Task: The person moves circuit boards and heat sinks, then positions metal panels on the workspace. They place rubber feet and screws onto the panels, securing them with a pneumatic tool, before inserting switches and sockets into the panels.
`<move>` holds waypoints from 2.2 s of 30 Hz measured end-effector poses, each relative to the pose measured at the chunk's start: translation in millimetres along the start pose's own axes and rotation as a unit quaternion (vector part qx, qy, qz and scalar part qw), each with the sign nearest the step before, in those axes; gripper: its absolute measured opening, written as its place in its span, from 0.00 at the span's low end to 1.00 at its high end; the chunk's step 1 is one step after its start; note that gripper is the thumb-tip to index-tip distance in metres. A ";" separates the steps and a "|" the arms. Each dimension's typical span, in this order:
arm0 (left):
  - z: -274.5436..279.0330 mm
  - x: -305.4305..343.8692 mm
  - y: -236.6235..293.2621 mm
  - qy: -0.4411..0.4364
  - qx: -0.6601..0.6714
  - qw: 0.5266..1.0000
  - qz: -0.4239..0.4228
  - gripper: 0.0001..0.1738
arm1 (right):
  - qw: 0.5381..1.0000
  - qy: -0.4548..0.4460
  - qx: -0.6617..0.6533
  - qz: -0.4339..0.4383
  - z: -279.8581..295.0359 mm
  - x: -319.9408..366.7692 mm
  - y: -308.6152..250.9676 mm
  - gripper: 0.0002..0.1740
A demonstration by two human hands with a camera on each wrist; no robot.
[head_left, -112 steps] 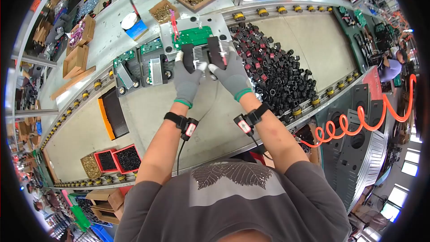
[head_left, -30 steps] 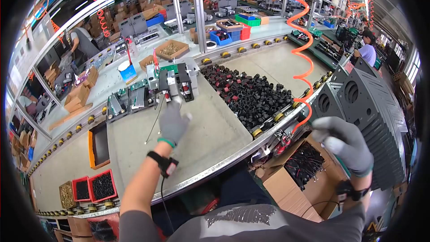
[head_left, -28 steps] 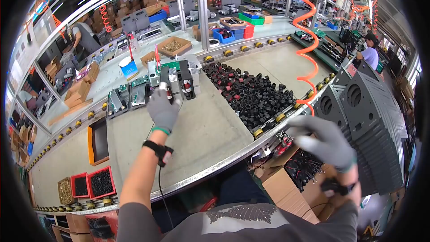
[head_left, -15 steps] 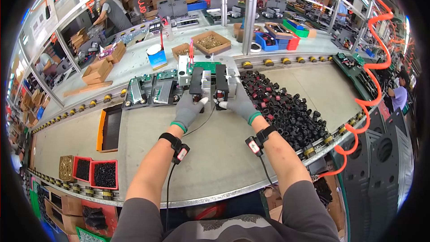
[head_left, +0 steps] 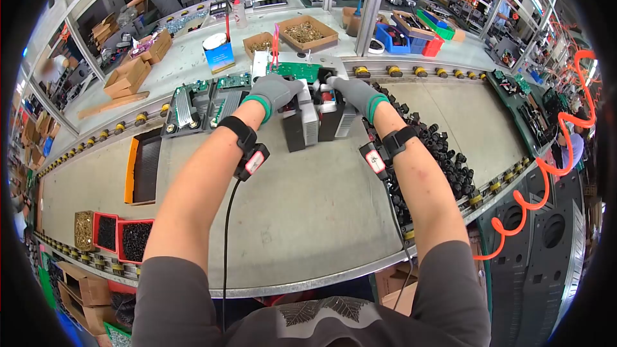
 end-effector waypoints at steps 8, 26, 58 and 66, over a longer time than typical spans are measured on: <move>33.0 58.1 -25.2 0.063 0.136 0.989 -0.019 0.39 | 0.989 -0.047 -0.137 0.014 10.1 27.6 22.0 0.54; -15.6 119.0 -40.5 0.213 0.025 0.971 -0.103 0.38 | 0.985 0.142 -0.012 0.099 -40.6 80.1 37.3 0.42; -123.8 423.7 -34.5 0.290 -0.085 0.936 -0.180 0.20 | 0.842 0.265 0.262 0.389 -176.4 368.4 51.7 0.14; -125.4 430.4 -32.7 0.314 -0.096 0.928 -0.179 0.18 | 0.844 0.255 0.256 0.396 -175.5 369.8 50.5 0.13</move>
Point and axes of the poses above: each hand's wrist, its own x-axis away from the middle knuckle, its own z-axis out of the back of the hand, y = z × x, the point moved 8 cm from there along -x, towards the middle knuckle
